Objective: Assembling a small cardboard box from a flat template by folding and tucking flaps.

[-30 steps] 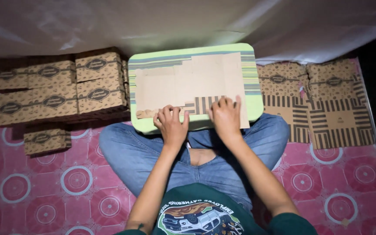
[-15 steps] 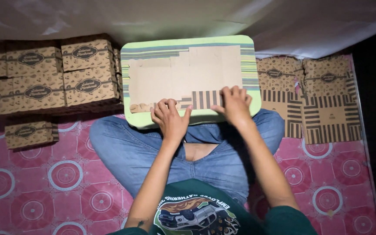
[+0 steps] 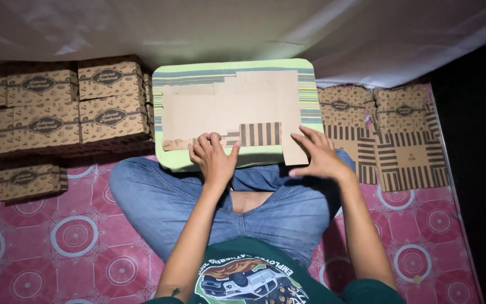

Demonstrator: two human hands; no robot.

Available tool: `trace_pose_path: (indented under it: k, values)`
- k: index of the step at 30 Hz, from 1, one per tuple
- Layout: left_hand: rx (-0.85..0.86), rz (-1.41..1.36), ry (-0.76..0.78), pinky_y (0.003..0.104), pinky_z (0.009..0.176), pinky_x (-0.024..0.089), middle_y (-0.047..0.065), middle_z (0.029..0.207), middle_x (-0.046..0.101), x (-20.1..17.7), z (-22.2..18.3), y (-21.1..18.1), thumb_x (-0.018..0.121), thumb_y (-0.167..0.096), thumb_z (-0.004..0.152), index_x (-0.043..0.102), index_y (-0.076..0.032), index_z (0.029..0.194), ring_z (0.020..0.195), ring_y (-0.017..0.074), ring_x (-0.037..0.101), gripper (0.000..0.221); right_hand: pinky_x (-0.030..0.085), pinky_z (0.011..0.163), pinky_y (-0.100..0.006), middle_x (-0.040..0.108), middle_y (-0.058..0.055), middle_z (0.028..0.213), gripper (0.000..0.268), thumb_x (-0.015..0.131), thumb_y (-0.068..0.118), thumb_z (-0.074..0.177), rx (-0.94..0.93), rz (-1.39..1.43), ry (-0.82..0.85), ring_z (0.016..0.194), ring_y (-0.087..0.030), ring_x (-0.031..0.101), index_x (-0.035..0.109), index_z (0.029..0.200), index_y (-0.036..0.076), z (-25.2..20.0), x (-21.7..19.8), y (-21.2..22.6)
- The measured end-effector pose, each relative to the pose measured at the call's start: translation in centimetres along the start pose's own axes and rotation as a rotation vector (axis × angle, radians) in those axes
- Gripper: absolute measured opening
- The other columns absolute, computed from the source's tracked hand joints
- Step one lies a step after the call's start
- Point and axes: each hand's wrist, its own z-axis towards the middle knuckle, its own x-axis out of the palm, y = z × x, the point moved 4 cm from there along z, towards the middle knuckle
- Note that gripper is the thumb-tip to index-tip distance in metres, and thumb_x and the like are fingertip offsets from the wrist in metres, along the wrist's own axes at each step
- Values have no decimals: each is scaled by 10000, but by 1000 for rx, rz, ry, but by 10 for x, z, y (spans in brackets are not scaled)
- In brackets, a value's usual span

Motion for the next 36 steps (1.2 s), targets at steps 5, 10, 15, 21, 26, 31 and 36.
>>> trace_pose_path:
  k: [5, 10, 15, 21, 26, 31, 36]
  values:
    - [13, -2, -10, 656, 1078, 213, 99, 1187, 430, -2, -1, -1, 734, -551, 841, 447, -158, 1080, 1283, 414, 376, 541, 261, 1146, -613, 467, -99, 1537, 651, 794, 380, 850, -64, 51, -89, 1401, -382, 395, 561, 1442, 245, 8, 7, -20]
    - [15, 4, -21, 654, 1074, 232, 97, 1185, 438, -4, -1, -2, 734, -556, 839, 454, -157, 1082, 1283, 410, 389, 545, 401, 1019, -532, 631, -10, 1295, 550, 761, 490, 895, -14, 77, -278, 1213, -300, 542, 617, 1378, 270, 37, 20, -48]
    - [9, 11, -16, 653, 1071, 239, 99, 1183, 438, -6, -2, -4, 735, -551, 842, 457, -151, 1092, 1285, 411, 386, 547, 331, 1040, -571, 517, -13, 1328, 935, 884, 533, 709, 101, 73, -332, 1207, -312, 444, 469, 1496, 243, 50, 28, -35]
    - [1, -5, -12, 675, 1069, 234, 106, 1184, 441, -6, -2, -5, 738, -553, 840, 460, -146, 1093, 1296, 426, 379, 553, 339, 1020, -550, 527, -60, 1262, 961, 912, 394, 726, 89, 124, -297, 1196, -335, 448, 440, 1545, 222, 51, 23, -53]
    - [36, -17, -57, 644, 1091, 220, 95, 1200, 439, -5, -5, -3, 756, -540, 834, 470, -151, 1103, 1288, 396, 385, 552, 338, 1084, -546, 572, -120, 1202, 877, 873, 237, 766, -39, 215, -216, 1178, -379, 488, 456, 1532, 141, 46, 15, -64]
    - [166, -140, -222, 595, 1102, 285, 149, 1270, 445, -6, -29, 9, 787, -340, 838, 516, -96, 1146, 1255, 411, 437, 478, 337, 1108, -616, 564, -180, 1271, 707, 896, 226, 723, -117, 221, -253, 1221, -464, 486, 592, 1346, 91, 42, 24, -74]
    - [97, -206, -234, 635, 1098, 348, 253, 1222, 484, 17, -85, 23, 775, -343, 853, 517, -25, 1164, 1208, 516, 503, 514, 425, 1067, -502, 572, -77, 1197, 230, 852, 259, 814, -165, 146, -392, 1167, -355, 546, 764, 1008, 171, 13, 35, -47]
